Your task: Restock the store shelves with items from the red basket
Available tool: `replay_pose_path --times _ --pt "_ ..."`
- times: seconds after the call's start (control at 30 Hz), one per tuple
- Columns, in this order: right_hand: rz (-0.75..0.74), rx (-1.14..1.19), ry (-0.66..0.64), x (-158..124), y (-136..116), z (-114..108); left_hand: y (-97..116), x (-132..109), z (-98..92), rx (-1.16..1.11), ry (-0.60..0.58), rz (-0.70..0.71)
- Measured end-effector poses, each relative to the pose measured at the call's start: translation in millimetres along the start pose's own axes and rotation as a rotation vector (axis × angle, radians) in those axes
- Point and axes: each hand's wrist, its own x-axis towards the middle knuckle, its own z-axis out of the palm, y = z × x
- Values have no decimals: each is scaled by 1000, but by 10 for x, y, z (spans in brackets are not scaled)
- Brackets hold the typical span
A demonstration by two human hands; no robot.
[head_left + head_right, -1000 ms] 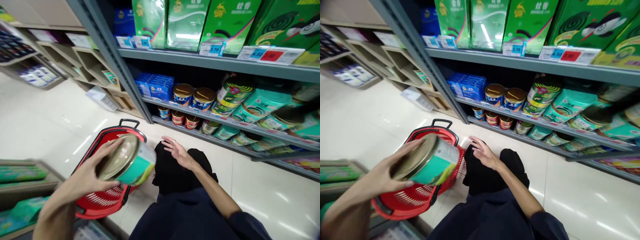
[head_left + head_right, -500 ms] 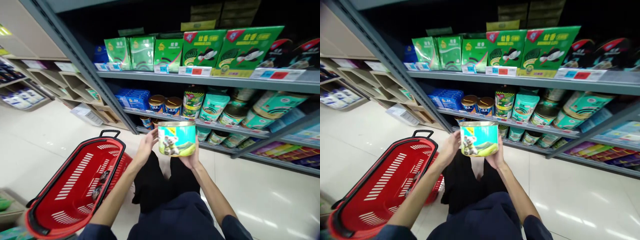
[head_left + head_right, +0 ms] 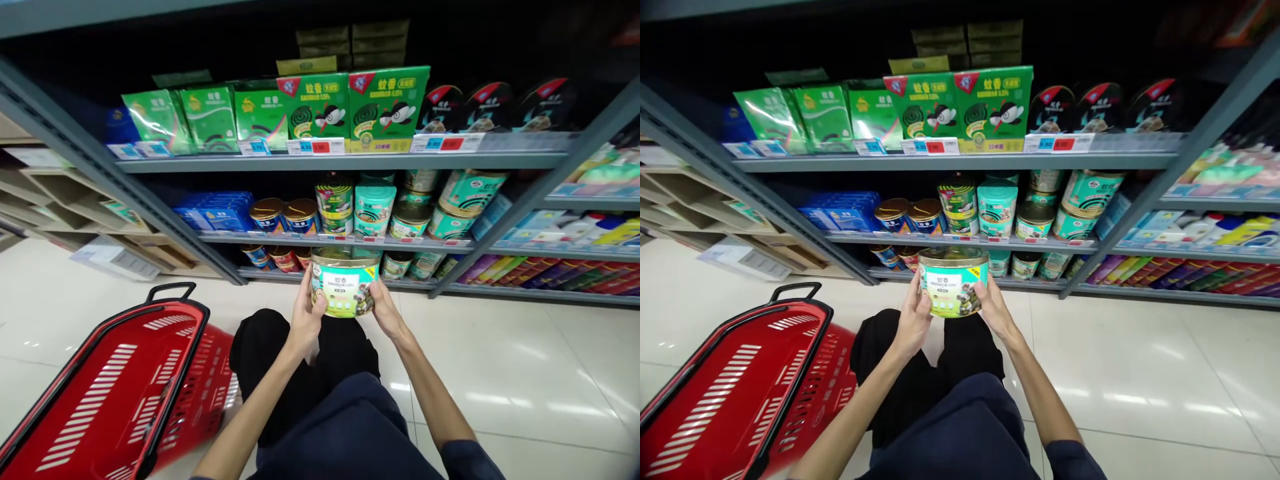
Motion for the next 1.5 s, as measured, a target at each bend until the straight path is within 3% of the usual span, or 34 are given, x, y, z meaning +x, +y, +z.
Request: replay_pose_path --times 0.2,0.37,0.53,0.7,0.83,0.97,1.2,1.5 --pt "-39 -63 267 52 -21 -293 -84 164 339 100 -116 13" --pt "-138 -155 304 -15 -328 -610 -189 435 661 116 -222 -2" --pt "-234 -297 400 108 -526 -1112 -389 844 1057 171 -362 78" --pt "-308 -415 535 447 -398 -1648 -722 1414 1348 444 -352 150" --pt "-374 -392 537 772 -303 -1944 -963 1907 1514 531 -412 249" --pt "-485 -463 463 1070 -385 -2116 -1073 2233 1629 502 -405 356" --pt "-499 -579 355 1419 -515 -2278 -1099 2477 1715 418 -432 352" --pt "-479 -516 342 1855 -212 -2499 -1354 2672 1874 386 -282 292"
